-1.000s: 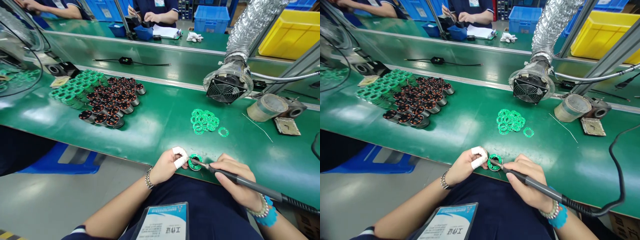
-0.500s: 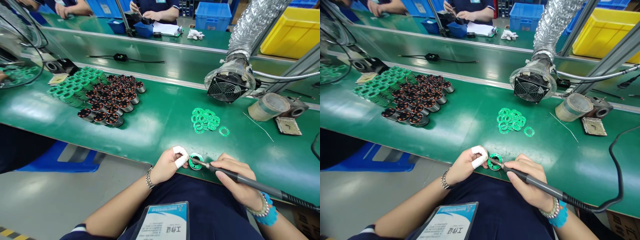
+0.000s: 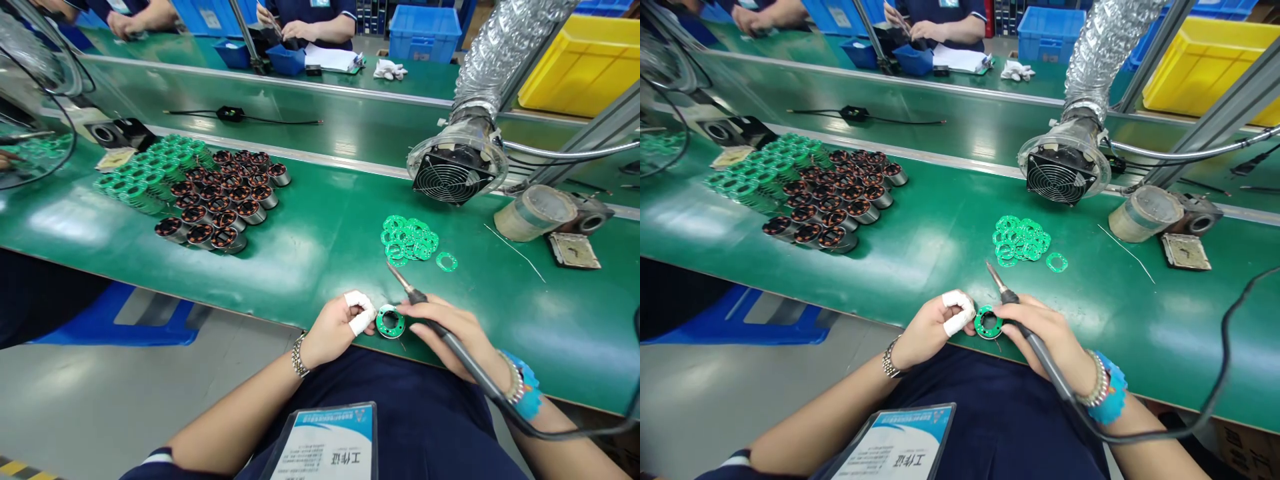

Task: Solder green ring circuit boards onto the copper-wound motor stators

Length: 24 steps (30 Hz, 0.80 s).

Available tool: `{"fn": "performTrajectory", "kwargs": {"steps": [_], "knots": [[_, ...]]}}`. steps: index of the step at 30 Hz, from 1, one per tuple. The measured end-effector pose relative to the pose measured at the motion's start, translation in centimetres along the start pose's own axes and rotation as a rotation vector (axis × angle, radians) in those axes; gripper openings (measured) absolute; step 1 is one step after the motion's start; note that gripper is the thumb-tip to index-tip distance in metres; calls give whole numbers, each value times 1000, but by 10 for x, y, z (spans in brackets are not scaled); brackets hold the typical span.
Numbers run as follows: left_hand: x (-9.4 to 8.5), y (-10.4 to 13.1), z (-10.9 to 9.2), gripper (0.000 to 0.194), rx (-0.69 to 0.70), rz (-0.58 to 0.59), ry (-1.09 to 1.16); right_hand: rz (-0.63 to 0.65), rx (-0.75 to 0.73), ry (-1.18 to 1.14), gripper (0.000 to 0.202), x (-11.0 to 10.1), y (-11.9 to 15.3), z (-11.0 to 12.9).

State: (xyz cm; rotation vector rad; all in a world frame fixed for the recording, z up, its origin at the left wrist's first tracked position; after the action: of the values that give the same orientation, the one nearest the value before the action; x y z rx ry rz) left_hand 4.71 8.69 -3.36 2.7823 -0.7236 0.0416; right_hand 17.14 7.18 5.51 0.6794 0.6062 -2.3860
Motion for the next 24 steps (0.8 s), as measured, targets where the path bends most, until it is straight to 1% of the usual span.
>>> {"fn": "performTrajectory", "kwargs": {"steps": [2,4,5,7,9,10,12,14,16,18,20,24], "knots": [[1,1,1,20,4,5,-12,118,-34,16,30,12,-10,0],[-3,5,1,16,19,-15,-45,171,-20,13,34,19,-15,-4],[-6,8,-1,15,40,-38,-82,175,1,17,33,21,-16,-7],[-10,16,-7,16,107,-58,-186,134,51,33,33,21,-13,-12],[-6,21,-13,15,161,-13,-279,44,94,65,34,19,-5,-15],[-2,22,-13,13,165,17,-291,-9,111,86,35,18,-1,-15],[3,20,-11,9,126,52,-211,-87,138,125,35,17,7,-15],[5,15,-3,12,29,46,-55,-116,150,145,37,17,12,-13],[9,10,7,17,-81,43,99,-134,139,143,38,16,11,-9],[13,6,13,22,-154,51,199,-160,95,123,35,12,6,-2],[16,3,14,25,-173,69,248,-164,37,93,28,11,-2,5],[17,3,12,28,-178,88,243,-122,-57,53,23,16,-19,13]]}}
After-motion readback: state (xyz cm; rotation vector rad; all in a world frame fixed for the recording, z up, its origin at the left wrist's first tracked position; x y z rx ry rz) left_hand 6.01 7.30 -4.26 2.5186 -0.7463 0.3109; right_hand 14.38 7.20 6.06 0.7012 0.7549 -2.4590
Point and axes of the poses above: each hand's wrist, its own y-axis away from the middle knuckle, its own x-axis out of the palm, z = x × y, the point moved 10 cm from there along -y, towards the middle knuckle, and after that the axes turned 8 degrees about z, right-handed, at the moved point
